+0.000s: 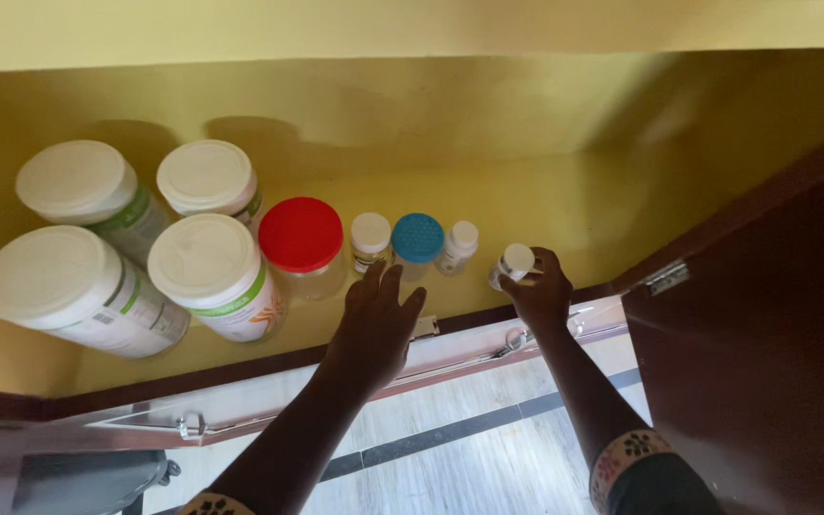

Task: The person wipes several small plastic containers with a cloth on a table, then places them one by one into a wooden cabinet. The person closes the cabinet doors at the end.

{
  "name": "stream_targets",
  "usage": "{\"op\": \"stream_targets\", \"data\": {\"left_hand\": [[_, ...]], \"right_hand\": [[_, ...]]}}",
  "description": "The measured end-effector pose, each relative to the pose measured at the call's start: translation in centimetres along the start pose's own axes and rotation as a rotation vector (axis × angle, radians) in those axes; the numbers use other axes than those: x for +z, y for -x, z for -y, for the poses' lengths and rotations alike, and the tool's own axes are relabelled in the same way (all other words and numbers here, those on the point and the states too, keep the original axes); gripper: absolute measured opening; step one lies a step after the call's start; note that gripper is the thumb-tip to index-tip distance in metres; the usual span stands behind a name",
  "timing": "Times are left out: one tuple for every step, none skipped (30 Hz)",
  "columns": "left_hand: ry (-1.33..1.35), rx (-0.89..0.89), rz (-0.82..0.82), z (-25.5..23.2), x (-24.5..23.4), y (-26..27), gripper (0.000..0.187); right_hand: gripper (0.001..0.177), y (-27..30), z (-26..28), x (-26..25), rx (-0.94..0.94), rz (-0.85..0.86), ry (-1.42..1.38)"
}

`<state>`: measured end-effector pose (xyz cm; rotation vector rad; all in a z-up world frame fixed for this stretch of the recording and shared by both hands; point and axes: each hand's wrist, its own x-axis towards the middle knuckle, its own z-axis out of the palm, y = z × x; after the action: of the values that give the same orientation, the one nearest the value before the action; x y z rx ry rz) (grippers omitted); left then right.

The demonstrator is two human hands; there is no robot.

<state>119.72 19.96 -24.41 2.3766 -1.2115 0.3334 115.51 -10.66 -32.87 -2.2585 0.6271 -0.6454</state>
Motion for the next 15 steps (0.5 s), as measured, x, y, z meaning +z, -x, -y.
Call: {"op": "stream_targets", "data": {"left_hand": [[-0.018, 0.008, 0.021, 0.5, 0.5, -0.2, 0.049], [-0.033, 0.018, 0.041, 0.9, 0.9, -0.4, 0.05], [-0.057, 0.025, 0.052, 1.3, 1.4, -0.6, 0.051], [-0.081, 0.033, 0.061, 1.6, 1.8, -0.9, 0.052], [-0.105, 0.041, 0.07, 1.9, 2.2, -1.2, 0.054], [-0.111, 0.03, 0.075, 2.2, 2.6, -1.4, 0.055], [-0.118, 0.018, 0.08, 2.4, 2.9, -1.7, 0.057], [-0.125, 0.006, 0.086, 2.6, 3.2, -1.9, 0.059], [-0.131, -0.003, 0.103, 2.8, 3.6, -2.2, 0.058], [-0.138, -0.011, 0.121, 3.0, 3.8, -2.5, 0.058], [-0.145, -0.018, 0.138, 3.1, 4.0, -2.6, 0.058], [-0.142, -0.021, 0.156, 3.2, 4.2, -2.8, 0.059], [-0.139, -0.025, 0.175, 3.3, 4.3, -2.9, 0.06], [-0.134, -0.026, 0.192, 3.2, 4.5, -3.0, 0.061], [-0.136, -0.022, 0.171, 3.1, 4.6, -3.0, 0.059]], "right_hand": [[0.065, -0.6, -0.6, 0.6, 0.021, 0.005, -0.003], [0.064, -1.0, -1.2, 1.1, 0.043, 0.009, -0.003], [0.062, -1.4, -1.6, 1.6, 0.064, 0.013, -0.004], [0.062, -1.7, -2.1, 2.1, 0.055, 0.021, -0.023], [0.061, -2.0, -2.4, 2.7, 0.046, 0.028, -0.043], [0.061, -2.2, -2.7, 3.1, 0.036, 0.037, -0.062], [0.061, -2.6, -3.0, 3.6, 0.034, 0.039, -0.054], [0.061, -2.8, -3.2, 4.0, 0.034, 0.042, -0.047], [0.061, -3.1, -3.4, 4.4, 0.033, 0.045, -0.04], [0.06, -3.3, -3.6, 4.7, 0.013, 0.046, -0.048], [0.059, -3.5, -3.6, 5.0, -0.007, 0.046, -0.057], [0.058, -3.7, -3.7, 5.3, -0.028, 0.043, -0.066], [0.059, -4.0, -3.6, 5.5, -0.026, 0.054, -0.072], [0.061, -4.2, -3.7, 5.6, -0.023, 0.063, -0.075], [0.062, -4.3, -3.6, 5.6, -0.02, 0.072, -0.079]]}}
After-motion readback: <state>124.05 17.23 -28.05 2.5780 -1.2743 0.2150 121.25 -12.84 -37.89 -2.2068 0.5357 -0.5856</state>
